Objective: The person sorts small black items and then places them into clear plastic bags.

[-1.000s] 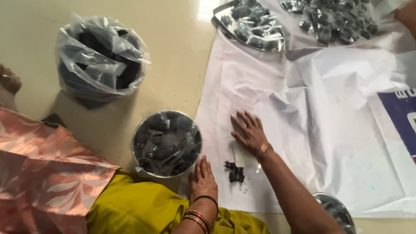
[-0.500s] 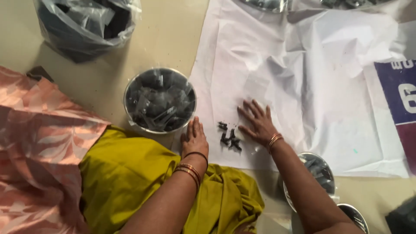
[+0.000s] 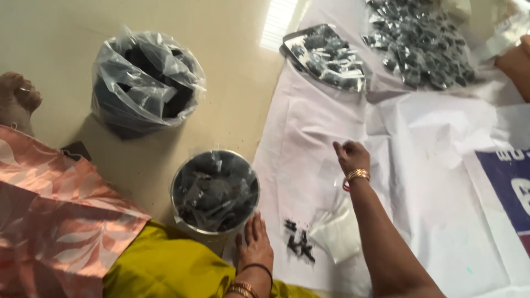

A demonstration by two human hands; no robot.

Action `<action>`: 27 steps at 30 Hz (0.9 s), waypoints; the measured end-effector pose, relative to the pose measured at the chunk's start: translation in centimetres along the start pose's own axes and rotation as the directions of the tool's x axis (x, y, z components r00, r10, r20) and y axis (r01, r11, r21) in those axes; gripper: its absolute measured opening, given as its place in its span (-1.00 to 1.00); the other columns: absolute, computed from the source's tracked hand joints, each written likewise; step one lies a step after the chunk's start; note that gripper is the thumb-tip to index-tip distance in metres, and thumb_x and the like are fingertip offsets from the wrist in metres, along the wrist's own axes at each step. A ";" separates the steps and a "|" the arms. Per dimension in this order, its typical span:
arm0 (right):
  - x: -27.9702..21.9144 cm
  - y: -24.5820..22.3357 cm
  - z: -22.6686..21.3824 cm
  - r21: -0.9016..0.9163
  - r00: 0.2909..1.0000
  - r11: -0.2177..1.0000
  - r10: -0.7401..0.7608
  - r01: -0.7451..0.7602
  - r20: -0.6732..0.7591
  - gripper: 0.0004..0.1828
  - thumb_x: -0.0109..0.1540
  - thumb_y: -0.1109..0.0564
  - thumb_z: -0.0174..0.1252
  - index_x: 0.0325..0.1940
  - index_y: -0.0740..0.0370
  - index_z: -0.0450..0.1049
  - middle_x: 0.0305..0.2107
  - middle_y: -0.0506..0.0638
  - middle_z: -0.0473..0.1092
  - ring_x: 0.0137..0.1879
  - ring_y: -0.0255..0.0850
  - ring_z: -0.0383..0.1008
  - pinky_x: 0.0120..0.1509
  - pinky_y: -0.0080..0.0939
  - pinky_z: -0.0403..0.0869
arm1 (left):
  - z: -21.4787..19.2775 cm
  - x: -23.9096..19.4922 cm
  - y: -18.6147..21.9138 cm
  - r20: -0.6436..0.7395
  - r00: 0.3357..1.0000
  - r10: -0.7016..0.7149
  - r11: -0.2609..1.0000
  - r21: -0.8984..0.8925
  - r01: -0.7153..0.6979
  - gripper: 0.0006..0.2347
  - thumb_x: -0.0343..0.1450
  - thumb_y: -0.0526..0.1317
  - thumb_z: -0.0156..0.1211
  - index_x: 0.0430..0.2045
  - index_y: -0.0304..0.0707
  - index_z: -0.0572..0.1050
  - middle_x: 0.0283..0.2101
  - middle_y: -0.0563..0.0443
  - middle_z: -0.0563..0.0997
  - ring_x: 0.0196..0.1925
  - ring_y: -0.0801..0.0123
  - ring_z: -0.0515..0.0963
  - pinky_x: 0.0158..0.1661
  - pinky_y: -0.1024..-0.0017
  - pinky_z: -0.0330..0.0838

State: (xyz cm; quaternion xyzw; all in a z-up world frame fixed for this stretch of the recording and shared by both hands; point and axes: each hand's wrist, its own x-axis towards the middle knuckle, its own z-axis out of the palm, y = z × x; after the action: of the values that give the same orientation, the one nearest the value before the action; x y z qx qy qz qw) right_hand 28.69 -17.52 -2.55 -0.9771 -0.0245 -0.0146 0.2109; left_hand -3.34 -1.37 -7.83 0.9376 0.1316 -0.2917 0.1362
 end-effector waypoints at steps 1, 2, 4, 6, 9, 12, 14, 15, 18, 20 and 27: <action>1.9 -0.6 0.9 -0.052 0.998 0.996 -0.069 0.069 -0.004 -0.44 0.25 -0.39 0.23 -0.05 0.12 0.59 -0.08 0.11 0.48 0.02 -0.05 0.48 0.14 -0.10 0.46 | -0.2 0.1 0.1 0.024 1.000 0.001 1.000 -0.004 -0.001 -0.46 0.59 -0.28 -0.24 0.49 -0.36 -0.22 0.58 -0.11 -0.51 0.60 0.07 -0.34 0.38 -0.08 -0.03; 3.2 -0.9 2.1 -0.103 0.991 0.986 -0.132 0.131 0.003 -0.37 0.20 -0.41 0.23 0.13 0.05 0.52 0.13 0.11 0.37 0.21 -0.01 0.34 0.27 -0.03 0.39 | -0.1 -0.2 0.1 0.056 0.998 0.001 1.000 -0.005 -0.001 -0.46 0.59 -0.28 -0.25 0.50 -0.36 -0.23 0.58 -0.10 -0.50 0.60 0.09 -0.31 0.38 -0.10 -0.04; 5.3 -2.3 4.3 -0.191 0.979 0.963 -0.167 0.188 0.121 -0.29 0.21 -0.44 0.13 0.31 -0.07 0.33 0.31 0.01 0.16 0.37 -0.05 0.13 0.38 0.11 0.23 | 0.2 0.4 0.2 0.045 0.999 -0.014 0.999 -0.035 0.016 -0.46 0.58 -0.27 -0.26 0.49 -0.35 -0.22 0.58 -0.07 -0.46 0.58 0.11 -0.28 0.38 -0.09 -0.05; 5.2 -2.8 6.4 -0.275 0.953 0.930 -0.174 0.242 0.247 -0.18 0.22 -0.47 0.04 0.48 -0.19 0.15 0.48 -0.09 -0.04 0.54 -0.10 -0.08 0.50 0.24 0.07 | 1.2 0.6 0.3 0.048 0.999 -0.021 0.998 -0.065 0.024 -0.46 0.57 -0.26 -0.27 0.48 -0.33 -0.21 0.58 -0.05 -0.42 0.57 0.13 -0.24 0.38 -0.08 -0.06; 2.6 -2.0 7.7 -0.366 0.921 0.884 -0.154 0.290 0.358 -0.21 0.32 -0.46 -0.18 0.59 -0.28 -0.07 0.57 -0.21 -0.20 0.66 -0.15 -0.26 0.60 0.44 -0.12 | 2.7 0.8 0.9 -0.081 0.996 -0.027 1.000 0.014 0.028 -0.46 0.56 -0.29 -0.26 0.49 -0.36 -0.16 0.56 -0.05 -0.23 0.55 0.14 -0.14 0.33 -0.15 0.01; 0.3 0.2 7.1 -0.317 0.924 0.886 -0.248 0.337 0.291 -0.25 0.35 -0.39 -0.25 0.60 -0.24 -0.07 0.57 -0.13 -0.23 0.66 -0.06 -0.31 0.57 0.48 -0.15 | 2.6 1.3 1.0 -0.057 0.996 -0.062 0.998 0.028 0.064 -0.46 0.54 -0.28 -0.26 0.47 -0.30 -0.18 0.55 -0.01 -0.22 0.53 0.18 -0.14 0.32 -0.19 0.00; -2.0 2.9 6.7 -0.294 0.916 0.883 -0.286 0.366 0.281 -0.23 0.36 -0.36 -0.25 0.61 -0.13 -0.11 0.56 -0.06 -0.25 0.64 -0.02 -0.31 0.54 0.44 -0.16 | 2.0 0.8 1.0 -0.083 0.995 -0.058 0.997 0.050 0.063 -0.46 0.54 -0.27 -0.24 0.47 -0.32 -0.15 0.56 0.00 -0.22 0.53 0.15 -0.12 0.31 -0.16 0.04; -1.3 5.6 7.3 -0.301 0.919 0.883 -0.279 0.359 0.279 -0.23 0.36 -0.36 -0.25 0.61 -0.13 -0.11 0.56 -0.06 -0.25 0.64 -0.02 -0.31 0.54 0.44 -0.16 | 1.4 0.9 0.8 -0.082 0.995 -0.049 0.997 0.049 0.053 -0.46 0.54 -0.27 -0.24 0.47 -0.32 -0.15 0.56 0.00 -0.22 0.53 0.15 -0.12 0.31 -0.16 0.04; -3.2 11.2 6.5 -0.352 0.894 0.828 -0.352 0.436 0.279 -0.23 0.37 -0.31 -0.17 0.61 -0.05 -0.08 0.54 0.09 -0.17 0.59 0.10 -0.20 0.51 0.28 -0.03 | 0.6 0.0 0.0 -0.086 0.996 -0.039 0.999 0.016 0.041 -0.49 0.56 -0.24 -0.24 0.46 -0.28 -0.08 0.58 0.00 -0.20 0.53 0.17 -0.07 0.33 -0.02 0.10; -7.3 11.3 2.4 -0.226 0.902 0.933 -0.176 0.281 0.393 -0.44 0.40 -0.20 0.01 0.48 -0.18 0.20 0.40 -0.06 0.17 0.47 -0.08 0.21 0.54 -0.09 0.25 | 0.8 -0.4 -0.3 -0.241 0.970 -0.021 0.999 0.040 0.032 -0.46 0.56 -0.27 -0.14 0.48 -0.33 -0.06 0.57 -0.08 -0.21 0.55 0.12 -0.12 0.36 0.00 0.12; -10.2 14.8 -5.3 -0.200 0.862 0.846 -0.447 0.494 0.242 -0.21 0.05 0.40 0.21 0.35 -0.06 0.38 0.32 0.05 0.28 0.33 0.05 0.28 0.37 -0.05 0.40 | -5.6 -4.1 -1.0 0.052 0.998 0.040 0.996 0.083 -0.045 -0.08 0.40 -0.17 0.33 0.48 -0.36 -0.33 0.56 -0.16 -0.55 0.59 0.03 -0.44 0.42 0.08 -0.04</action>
State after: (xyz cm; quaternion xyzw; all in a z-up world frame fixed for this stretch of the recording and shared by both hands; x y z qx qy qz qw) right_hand 19.21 -33.56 -4.24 -0.9567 -0.2816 0.0221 0.0703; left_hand -4.04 0.74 -1.16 0.9374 0.0957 -0.3177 0.1059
